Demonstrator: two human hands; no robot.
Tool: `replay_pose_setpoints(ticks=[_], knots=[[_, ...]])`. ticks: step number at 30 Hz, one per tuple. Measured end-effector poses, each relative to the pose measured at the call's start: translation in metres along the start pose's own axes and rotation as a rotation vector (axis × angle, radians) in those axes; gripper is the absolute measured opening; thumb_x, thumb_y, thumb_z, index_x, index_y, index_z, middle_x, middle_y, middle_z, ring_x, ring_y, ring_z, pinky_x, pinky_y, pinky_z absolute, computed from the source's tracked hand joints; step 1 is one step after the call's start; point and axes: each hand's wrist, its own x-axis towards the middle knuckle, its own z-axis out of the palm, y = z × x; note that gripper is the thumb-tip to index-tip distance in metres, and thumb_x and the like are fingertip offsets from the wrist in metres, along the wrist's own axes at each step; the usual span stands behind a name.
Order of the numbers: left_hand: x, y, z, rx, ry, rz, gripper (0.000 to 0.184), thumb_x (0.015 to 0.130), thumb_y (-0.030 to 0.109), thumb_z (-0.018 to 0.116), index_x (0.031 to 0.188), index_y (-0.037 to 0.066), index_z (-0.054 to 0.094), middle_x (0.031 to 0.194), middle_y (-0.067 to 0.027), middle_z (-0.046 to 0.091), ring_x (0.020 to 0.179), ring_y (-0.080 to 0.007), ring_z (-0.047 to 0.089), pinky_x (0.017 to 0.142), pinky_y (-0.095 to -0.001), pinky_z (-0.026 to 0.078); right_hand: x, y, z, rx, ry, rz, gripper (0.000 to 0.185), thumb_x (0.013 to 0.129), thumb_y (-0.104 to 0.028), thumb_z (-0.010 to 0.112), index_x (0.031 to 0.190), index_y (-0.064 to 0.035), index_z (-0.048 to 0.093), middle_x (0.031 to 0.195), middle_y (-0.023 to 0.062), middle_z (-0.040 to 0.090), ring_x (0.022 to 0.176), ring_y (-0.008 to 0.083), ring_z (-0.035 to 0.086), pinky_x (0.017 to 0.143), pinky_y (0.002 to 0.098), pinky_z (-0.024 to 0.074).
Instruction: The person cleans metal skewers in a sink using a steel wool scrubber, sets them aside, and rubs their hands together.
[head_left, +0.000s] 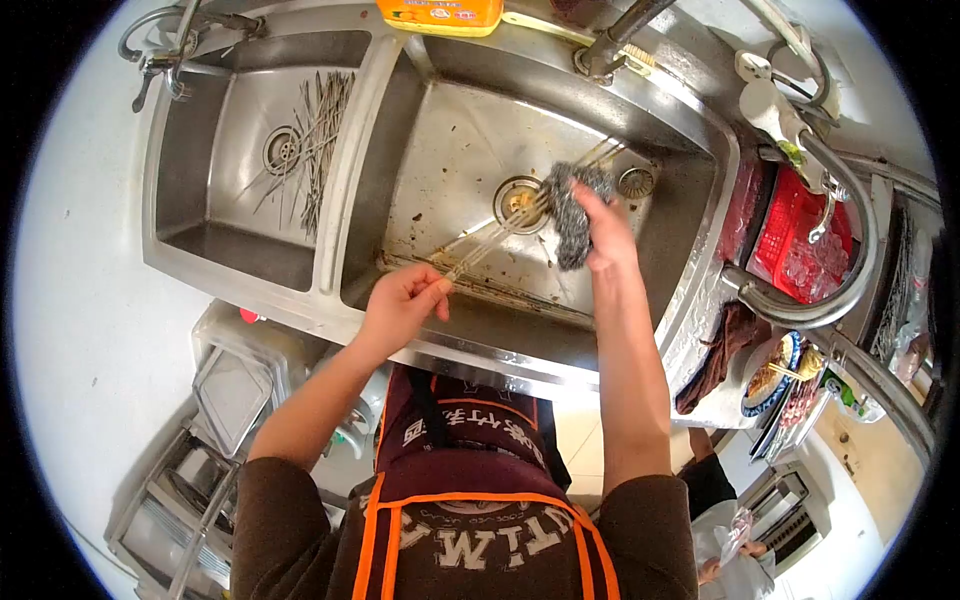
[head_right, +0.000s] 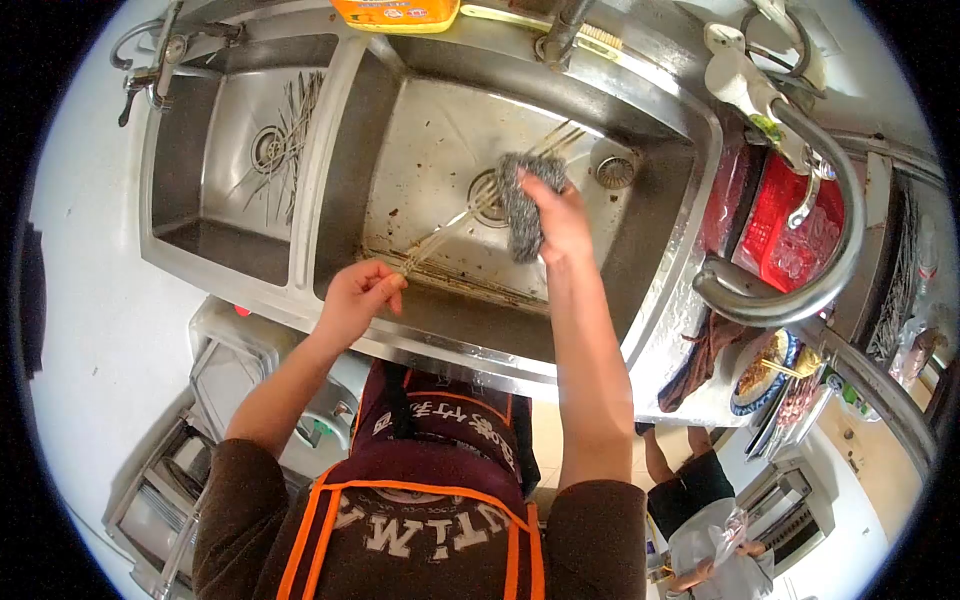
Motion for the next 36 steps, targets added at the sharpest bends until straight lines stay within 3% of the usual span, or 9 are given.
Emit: replay_pose_setpoints(ticks=[6, 13, 15, 20, 24, 28, 32, 34, 36], knots=[[0.020, 0.013, -0.014, 0.057, -0.078, -0.192, 0.013, 0.087, 0.013, 0.051, 0.082, 0.002, 0.055, 0.066, -0.0010, 0.058, 0.059, -0.0049, 0.049, 0.055, -0.0188, 0.037, -0.005, 0.015, 0.004, 0.127, 0.055, -0.008, 0.024, 0.076, -0.012, 0.066, 0.093, 0.0017, 0.058, 0.080, 0.0092, 0.062, 0.065, 0.0166, 0.060, 0.055, 0.0285, 0.0492], [0.023, 0.012, 0.004, 0.121, 0.085, 0.014, 0.012, 0.086, 0.013, 0.053, 0.080, 0.002, 0.054, 0.066, -0.0006, 0.057, 0.059, -0.0049, 0.047, 0.054, -0.0189, 0.035, -0.010, 0.016, 0.006, 0.068, 0.137, -0.072, 0.035, 0.074, -0.015, 0.068, 0.101, 0.0028, 0.053, 0.089, 0.0107, 0.061, 0.077, 0.0173, 0.059, 0.069, 0.0299, 0.0477], [0.005, 0.004, 0.001, 0.117, 0.090, -0.032, 0.012, 0.086, 0.012, 0.053, 0.079, 0.002, 0.054, 0.066, -0.0007, 0.057, 0.059, -0.0050, 0.047, 0.054, -0.0192, 0.035, 0.014, 0.008, -0.024, 0.000, 0.444, -0.068, 0.034, 0.078, -0.020, 0.064, 0.102, 0.0028, 0.054, 0.093, 0.0125, 0.061, 0.079, 0.0206, 0.061, 0.067, 0.0322, 0.0498], [0.001, -0.010, -0.021, 0.120, 0.166, -0.045, 0.013, 0.086, 0.012, 0.054, 0.076, 0.004, 0.054, 0.063, -0.0002, 0.056, 0.059, -0.0055, 0.049, 0.056, -0.0197, 0.037, 0.035, -0.020, -0.093, 0.104, 0.318, -0.264, 0.027, 0.081, -0.022, 0.060, 0.094, 0.0016, 0.056, 0.082, 0.0111, 0.063, 0.066, 0.0192, 0.061, 0.056, 0.0303, 0.0505], [0.023, -0.011, -0.001, 0.150, 0.163, -0.056, 0.012, 0.085, 0.013, 0.054, 0.078, 0.003, 0.055, 0.062, 0.0003, 0.057, 0.057, -0.0047, 0.048, 0.053, -0.0196, 0.036, -0.024, 0.060, -0.023, 0.287, 0.132, 0.352, 0.046, 0.079, -0.027, 0.064, 0.114, -0.0018, 0.050, 0.108, 0.0124, 0.055, 0.100, 0.0210, 0.052, 0.086, 0.0369, 0.0425], [0.031, -0.027, 0.017, 0.138, 0.133, -0.007, 0.011, 0.085, 0.011, 0.054, 0.080, 0.002, 0.055, 0.064, -0.0006, 0.059, 0.057, -0.0047, 0.048, 0.052, -0.0194, 0.036, -0.050, 0.103, 0.027, 0.268, -0.221, 0.347, 0.039, 0.076, -0.016, 0.067, 0.110, -0.0005, 0.052, 0.099, 0.0087, 0.059, 0.090, 0.0185, 0.056, 0.077, 0.0337, 0.0467], [0.025, -0.019, 0.020, 0.087, 0.125, -0.022, 0.011, 0.086, 0.012, 0.054, 0.080, 0.003, 0.055, 0.066, 0.0000, 0.058, 0.058, -0.0046, 0.046, 0.054, -0.0187, 0.035, -0.031, 0.092, 0.021, -0.025, -0.062, 0.189, 0.045, 0.069, -0.021, 0.073, 0.104, 0.0002, 0.056, 0.095, 0.0112, 0.061, 0.088, 0.0192, 0.057, 0.076, 0.0351, 0.0462], [0.019, -0.017, 0.017, 0.096, 0.112, -0.077, 0.012, 0.086, 0.013, 0.054, 0.080, 0.003, 0.055, 0.066, 0.0003, 0.058, 0.058, -0.0045, 0.046, 0.054, -0.0184, 0.035, -0.001, 0.062, -0.007, -0.234, 0.261, 0.170, 0.070, 0.061, -0.043, 0.074, 0.109, 0.0034, 0.053, 0.099, 0.0159, 0.060, 0.096, 0.0247, 0.055, 0.085, 0.0433, 0.0411], [0.010, -0.018, 0.007, 0.149, 0.061, -0.070, 0.013, 0.086, 0.014, 0.054, 0.080, 0.003, 0.056, 0.066, 0.0000, 0.059, 0.058, -0.0038, 0.046, 0.054, -0.0183, 0.034, 0.036, 0.030, -0.041, -0.102, 0.406, -0.045, 0.049, 0.070, -0.030, 0.071, 0.103, 0.0014, 0.054, 0.094, 0.0129, 0.061, 0.087, 0.0243, 0.058, 0.074, 0.0364, 0.0477]])
